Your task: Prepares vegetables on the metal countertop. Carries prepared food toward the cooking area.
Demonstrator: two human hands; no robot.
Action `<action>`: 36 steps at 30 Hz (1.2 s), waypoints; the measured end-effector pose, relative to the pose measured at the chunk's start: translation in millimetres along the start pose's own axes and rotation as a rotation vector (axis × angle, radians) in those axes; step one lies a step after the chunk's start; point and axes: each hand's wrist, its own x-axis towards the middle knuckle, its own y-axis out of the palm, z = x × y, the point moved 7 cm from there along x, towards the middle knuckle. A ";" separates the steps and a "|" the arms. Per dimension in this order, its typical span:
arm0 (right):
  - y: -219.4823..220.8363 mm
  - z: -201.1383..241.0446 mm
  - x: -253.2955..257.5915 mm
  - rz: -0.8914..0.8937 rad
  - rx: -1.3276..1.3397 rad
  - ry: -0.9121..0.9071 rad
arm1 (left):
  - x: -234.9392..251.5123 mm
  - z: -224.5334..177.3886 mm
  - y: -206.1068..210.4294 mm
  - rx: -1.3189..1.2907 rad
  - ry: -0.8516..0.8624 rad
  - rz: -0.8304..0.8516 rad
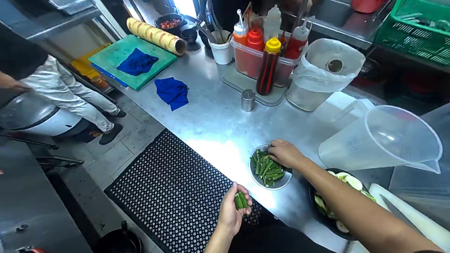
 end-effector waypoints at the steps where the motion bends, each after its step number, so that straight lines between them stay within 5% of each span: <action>1: -2.3 1.2 -3.7 0.004 -0.030 -0.015 | 0.6 1.3 -1.2 0.001 -0.010 -0.016; 4: -17.8 3.1 -23.2 0.001 -0.044 -0.045 | 0.6 4.2 -0.7 0.109 -0.033 -0.069; 7: -41.0 10.3 -55.3 -0.046 0.086 -0.039 | 5.1 -4.3 7.1 0.470 0.121 -0.113; 11: -35.4 41.4 -99.6 0.092 0.351 -0.073 | 13.7 -8.5 40.4 0.851 0.205 0.068; 14: -38.1 51.9 -121.7 0.086 0.373 -0.084 | 12.6 -3.0 60.5 0.829 0.204 0.161; 22: -243.9 -90.4 -142.2 -0.607 0.316 0.508 | 38.7 0.9 35.1 0.671 0.092 -0.041; 27: -302.8 -170.9 -113.4 -0.627 0.255 0.826 | 70.1 -15.5 28.6 1.071 0.095 -0.137; 32: -254.3 -110.9 -72.8 -0.476 0.281 0.655 | 81.0 -17.1 41.1 1.421 0.042 -0.131; 36: -77.0 -24.9 -19.3 0.094 0.327 0.406 | 78.4 -7.9 53.7 1.617 0.013 -0.072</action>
